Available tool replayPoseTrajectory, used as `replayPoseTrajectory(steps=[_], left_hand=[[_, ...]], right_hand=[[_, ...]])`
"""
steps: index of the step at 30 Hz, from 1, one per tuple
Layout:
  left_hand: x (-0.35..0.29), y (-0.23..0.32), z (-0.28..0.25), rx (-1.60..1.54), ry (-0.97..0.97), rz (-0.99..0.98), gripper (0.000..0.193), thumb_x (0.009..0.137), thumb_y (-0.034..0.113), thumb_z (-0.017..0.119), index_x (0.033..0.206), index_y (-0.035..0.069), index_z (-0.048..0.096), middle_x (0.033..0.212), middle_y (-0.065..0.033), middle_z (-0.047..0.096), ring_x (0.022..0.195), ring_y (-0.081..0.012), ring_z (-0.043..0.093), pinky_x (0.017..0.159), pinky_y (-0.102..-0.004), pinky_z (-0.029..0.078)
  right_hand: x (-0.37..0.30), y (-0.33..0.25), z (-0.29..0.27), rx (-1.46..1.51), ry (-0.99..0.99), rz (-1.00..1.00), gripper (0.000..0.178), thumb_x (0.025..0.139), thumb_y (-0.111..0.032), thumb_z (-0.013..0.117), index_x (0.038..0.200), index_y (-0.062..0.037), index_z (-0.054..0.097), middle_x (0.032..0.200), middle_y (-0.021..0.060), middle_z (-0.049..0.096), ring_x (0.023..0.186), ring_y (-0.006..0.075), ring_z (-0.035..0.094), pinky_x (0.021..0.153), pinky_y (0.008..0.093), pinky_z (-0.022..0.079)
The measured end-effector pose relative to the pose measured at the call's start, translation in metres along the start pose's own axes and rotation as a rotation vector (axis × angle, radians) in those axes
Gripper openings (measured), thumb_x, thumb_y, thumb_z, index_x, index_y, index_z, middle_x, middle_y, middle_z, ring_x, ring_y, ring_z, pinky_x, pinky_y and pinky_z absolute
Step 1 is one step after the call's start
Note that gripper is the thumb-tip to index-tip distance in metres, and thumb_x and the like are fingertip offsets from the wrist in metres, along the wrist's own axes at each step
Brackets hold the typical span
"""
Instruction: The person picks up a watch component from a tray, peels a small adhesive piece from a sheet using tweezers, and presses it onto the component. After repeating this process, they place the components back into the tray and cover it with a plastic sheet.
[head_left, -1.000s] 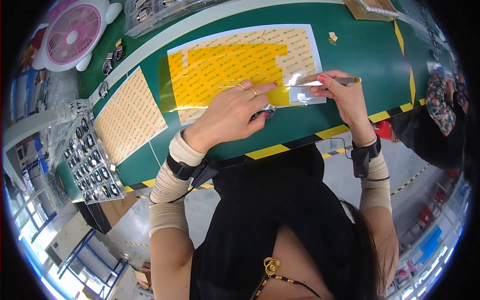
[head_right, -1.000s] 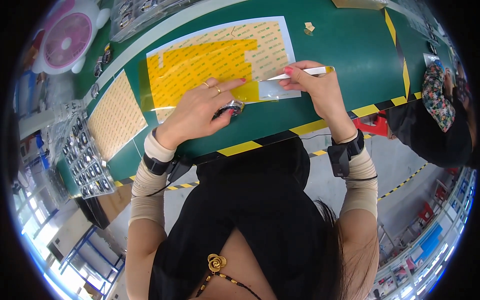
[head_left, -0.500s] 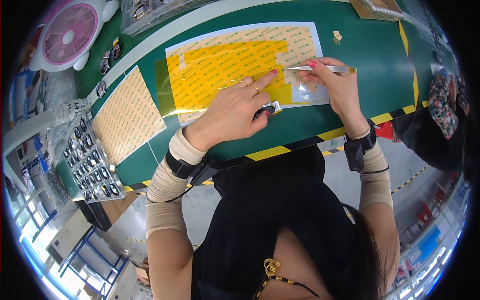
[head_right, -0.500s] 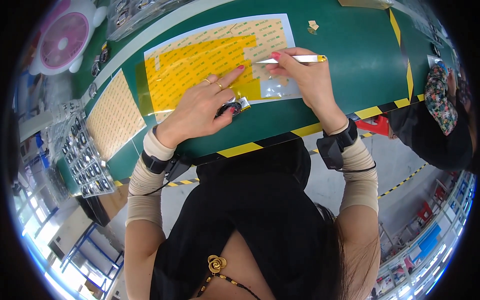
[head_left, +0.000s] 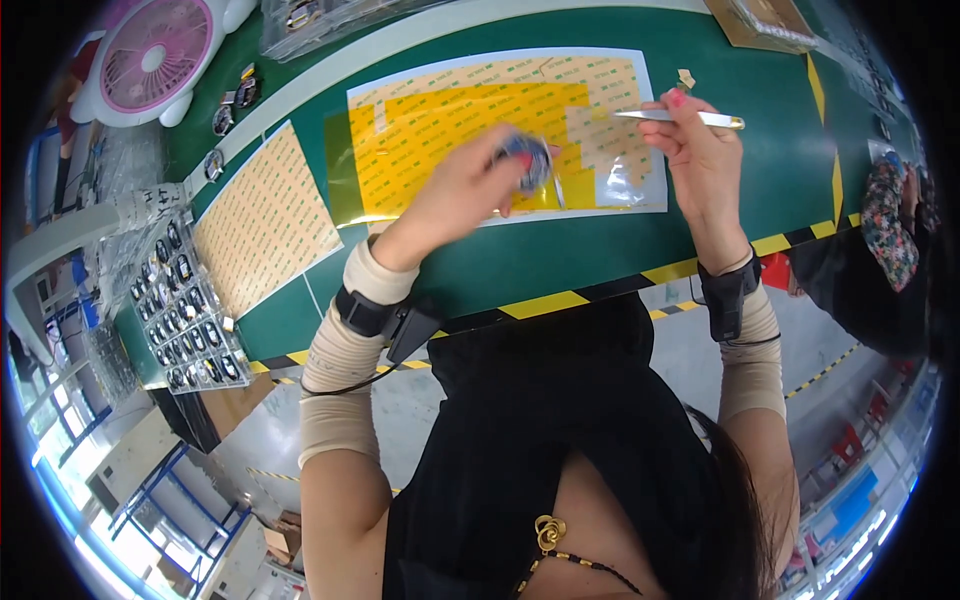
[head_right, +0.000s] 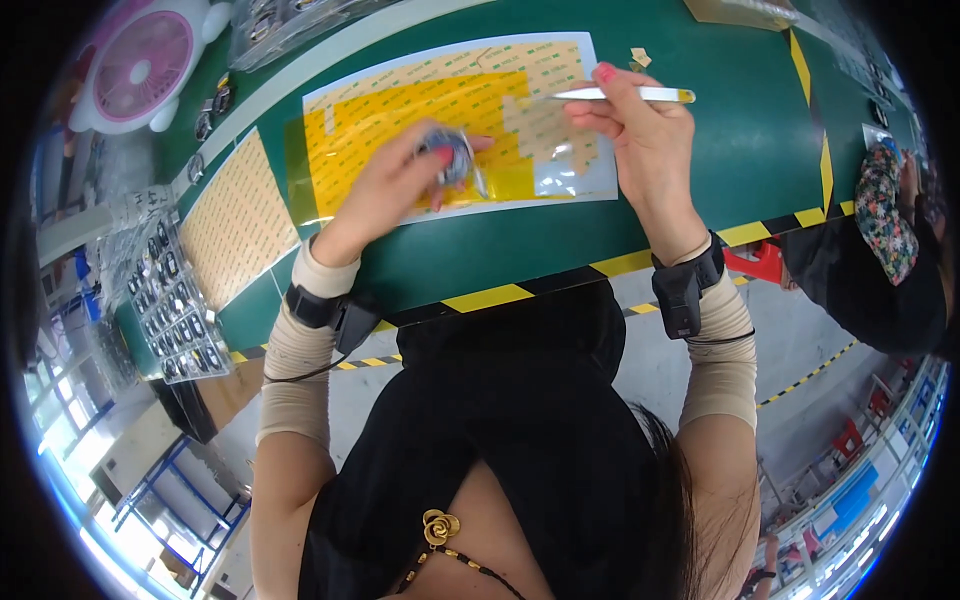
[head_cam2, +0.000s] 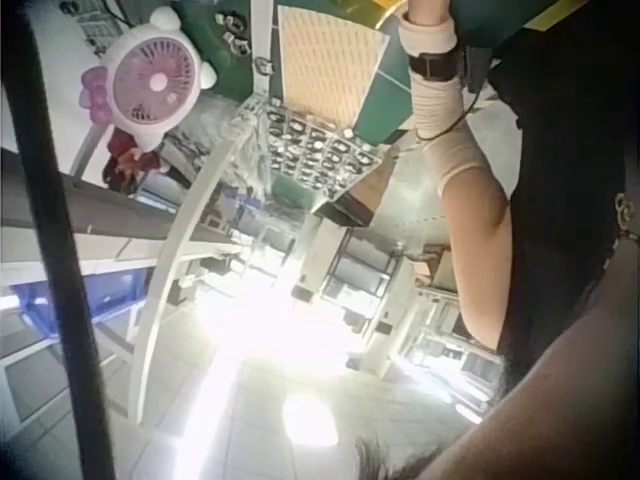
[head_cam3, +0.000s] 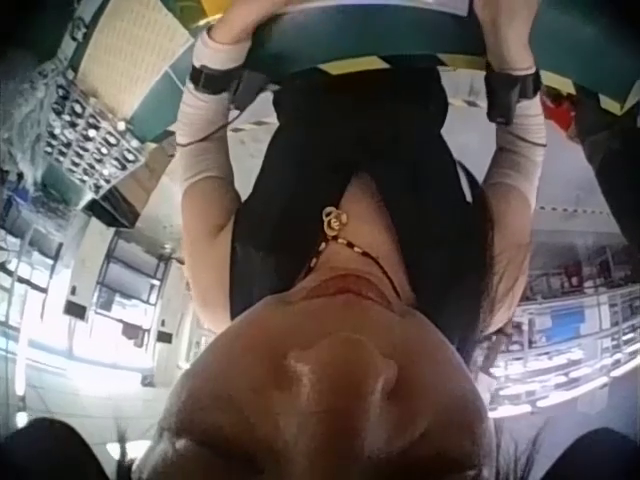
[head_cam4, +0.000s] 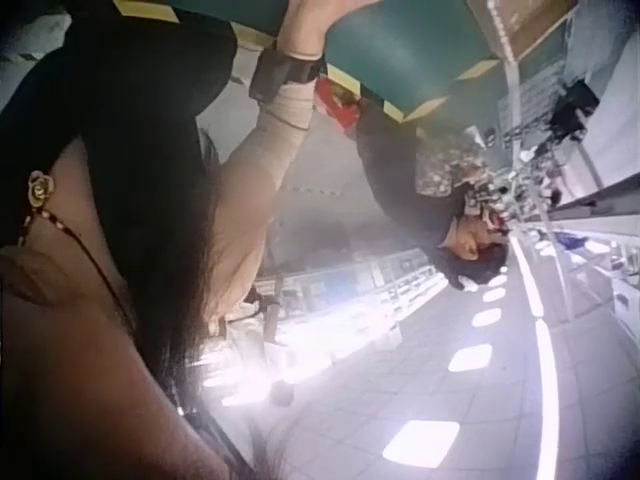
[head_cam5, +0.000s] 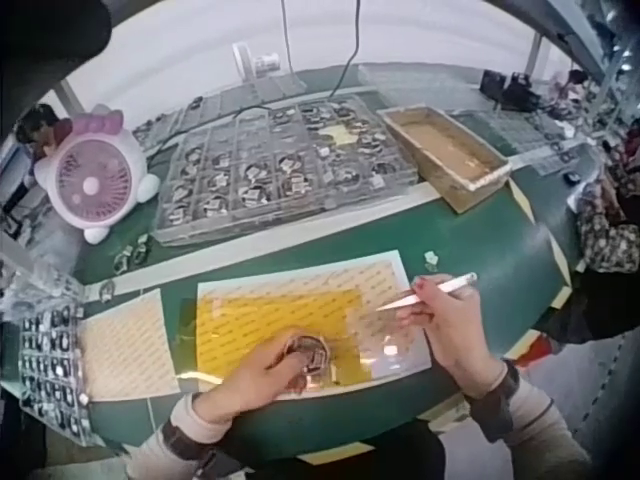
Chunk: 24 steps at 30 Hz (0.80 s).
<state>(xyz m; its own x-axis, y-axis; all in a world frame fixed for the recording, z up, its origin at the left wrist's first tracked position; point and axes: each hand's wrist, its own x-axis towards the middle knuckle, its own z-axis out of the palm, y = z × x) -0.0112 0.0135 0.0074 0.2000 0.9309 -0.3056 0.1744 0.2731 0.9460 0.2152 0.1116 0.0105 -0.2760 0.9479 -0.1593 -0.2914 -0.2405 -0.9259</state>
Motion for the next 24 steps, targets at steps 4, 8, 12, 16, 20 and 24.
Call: replayPoseTrajectory(steps=[4,8,12,16,20,24], left_hand=[[0.008,0.008,-0.007,-0.715,0.019,-0.015,0.037,0.087,0.016,0.035,0.12,-0.001,0.04,0.106,-0.0197,0.057,0.069,-0.0164,0.056,0.051,-0.0267,0.047],[0.015,-0.002,-0.009,-0.843,-0.002,0.067,0.044,0.089,0.021,0.029,0.127,-0.002,0.031,0.107,-0.0198,0.057,0.07,-0.019,0.056,0.051,-0.0267,0.047],[0.012,-0.002,-0.011,-0.88,-0.017,0.076,0.045,0.09,0.025,0.026,0.125,0.0,0.035,0.107,-0.0199,0.057,0.07,-0.0194,0.056,0.051,-0.0262,0.047],[0.011,-0.003,-0.013,-0.912,-0.014,0.094,0.044,0.09,0.027,0.024,0.123,0.0,0.037,0.107,-0.0203,0.056,0.071,-0.0204,0.057,0.051,-0.0261,0.048],[0.013,-0.001,-0.014,-0.916,-0.006,0.083,0.042,0.091,0.028,0.022,0.117,0.002,0.041,0.105,-0.0212,0.057,0.067,-0.0217,0.058,0.05,-0.0272,0.049],[0.012,-0.004,-0.017,-0.954,-0.007,0.096,0.041,0.092,0.03,0.021,0.112,0.003,0.044,0.101,-0.0226,0.058,0.066,-0.0248,0.061,0.05,-0.0293,0.051]], right_hand=[[0.009,-0.013,0.031,0.01,-0.056,-0.077,0.02,0.087,-0.012,0.053,0.095,0.0067,0.055,0.089,0.0183,0.061,0.07,0.0208,0.063,0.063,0.0244,0.051],[0.01,-0.001,0.058,-0.025,-0.141,-0.08,0.02,0.088,-0.012,0.052,0.095,0.006,0.054,0.089,0.0181,0.061,0.069,0.021,0.063,0.063,0.025,0.051],[0.008,0.011,0.064,-0.045,-0.169,-0.048,0.019,0.088,-0.013,0.052,0.095,0.0054,0.053,0.088,0.0181,0.061,0.069,0.021,0.063,0.063,0.0258,0.051],[0.008,0.014,0.064,-0.028,-0.153,-0.063,0.019,0.088,-0.013,0.052,0.094,0.0047,0.053,0.088,0.0185,0.061,0.068,0.0209,0.063,0.063,0.0266,0.051],[0.012,0.013,0.061,0.0,-0.136,-0.116,0.019,0.088,-0.014,0.053,0.093,0.0041,0.054,0.088,0.0189,0.061,0.068,0.0208,0.062,0.062,0.027,0.051],[0.012,0.015,0.06,0.025,-0.149,-0.141,0.019,0.088,-0.014,0.053,0.093,0.0037,0.054,0.089,0.0192,0.061,0.068,0.0206,0.062,0.062,0.0272,0.051]])
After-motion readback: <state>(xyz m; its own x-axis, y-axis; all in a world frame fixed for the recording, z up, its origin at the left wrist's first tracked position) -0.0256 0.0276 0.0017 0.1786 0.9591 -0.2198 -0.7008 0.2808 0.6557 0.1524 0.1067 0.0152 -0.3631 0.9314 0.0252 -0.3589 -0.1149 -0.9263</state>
